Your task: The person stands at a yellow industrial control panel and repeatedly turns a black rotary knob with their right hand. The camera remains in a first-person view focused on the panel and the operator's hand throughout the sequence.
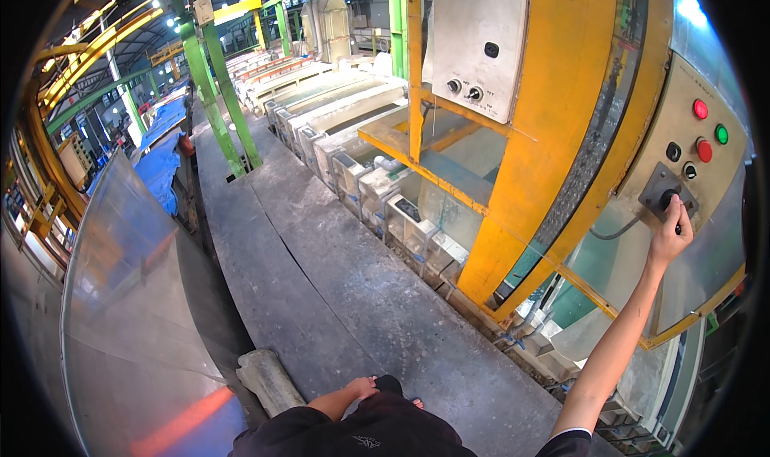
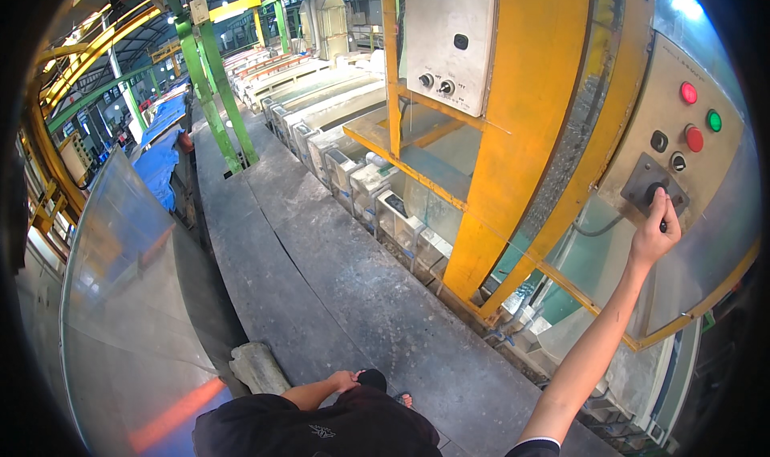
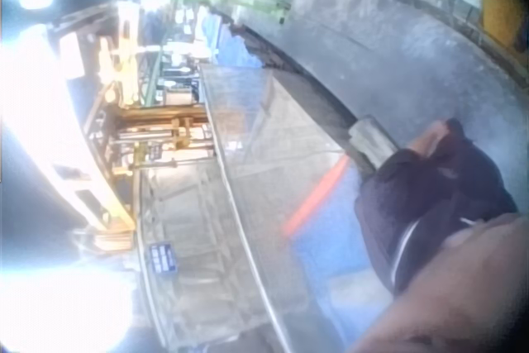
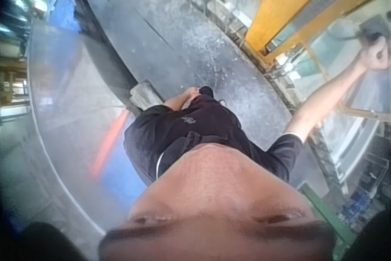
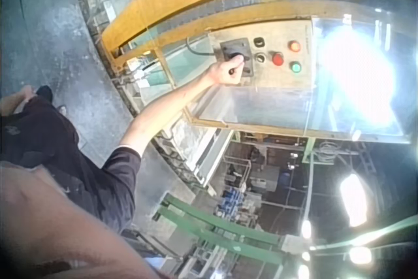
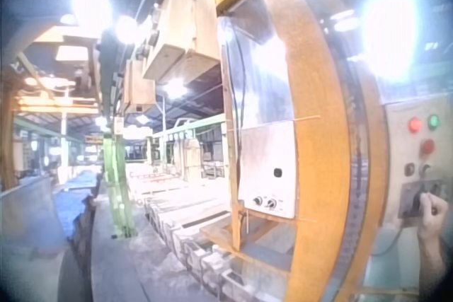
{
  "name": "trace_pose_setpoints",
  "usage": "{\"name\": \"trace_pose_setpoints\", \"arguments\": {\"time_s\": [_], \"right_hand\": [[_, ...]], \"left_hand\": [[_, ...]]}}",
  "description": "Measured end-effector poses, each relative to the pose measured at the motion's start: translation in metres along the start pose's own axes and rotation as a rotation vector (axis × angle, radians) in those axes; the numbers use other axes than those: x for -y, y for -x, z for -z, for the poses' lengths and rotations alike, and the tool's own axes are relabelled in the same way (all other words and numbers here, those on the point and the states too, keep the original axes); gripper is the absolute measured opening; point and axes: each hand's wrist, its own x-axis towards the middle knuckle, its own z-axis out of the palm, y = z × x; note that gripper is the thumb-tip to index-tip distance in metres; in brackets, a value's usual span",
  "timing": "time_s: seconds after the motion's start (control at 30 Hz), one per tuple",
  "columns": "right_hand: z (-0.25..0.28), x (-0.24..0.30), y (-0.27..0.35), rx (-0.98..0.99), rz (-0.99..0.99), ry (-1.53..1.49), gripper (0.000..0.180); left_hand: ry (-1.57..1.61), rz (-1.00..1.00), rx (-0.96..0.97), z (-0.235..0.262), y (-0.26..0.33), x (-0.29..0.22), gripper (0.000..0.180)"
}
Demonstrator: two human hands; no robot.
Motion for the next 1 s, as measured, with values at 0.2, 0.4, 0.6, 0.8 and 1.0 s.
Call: {"name": "trace_pose_setpoints", "arguments": {"time_s": [0.2, 0.4, 0.6, 0.8, 1.0], "right_hand": [[0.000, 0.001, -0.001, -0.001, 0.011, 0.019, 0.029], [-0.002, 0.005, 0.000, -0.016, 0.011, 0.027, 0.030], [-0.004, 0.008, 0.000, -0.016, 0.000, 0.024, 0.031], [-0.004, 0.007, 0.001, -0.005, 0.010, 0.011, 0.032], [0.001, 0.000, 0.000, -0.002, -0.008, 0.024, 0.026]], "left_hand": [[0.009, 0.008, -0.020, 0.005, 0.007, -0.007, 0.055], [0.012, 0.031, -0.010, 0.012, 0.014, -0.014, 0.055], [0.006, 0.003, -0.052, 0.000, 0.001, -0.001, 0.044], [-0.011, -0.020, -0.064, 0.000, 0.001, -0.002, 0.033], [0.002, -0.058, -0.092, -0.006, -0.004, 0.005, 0.037]]}}
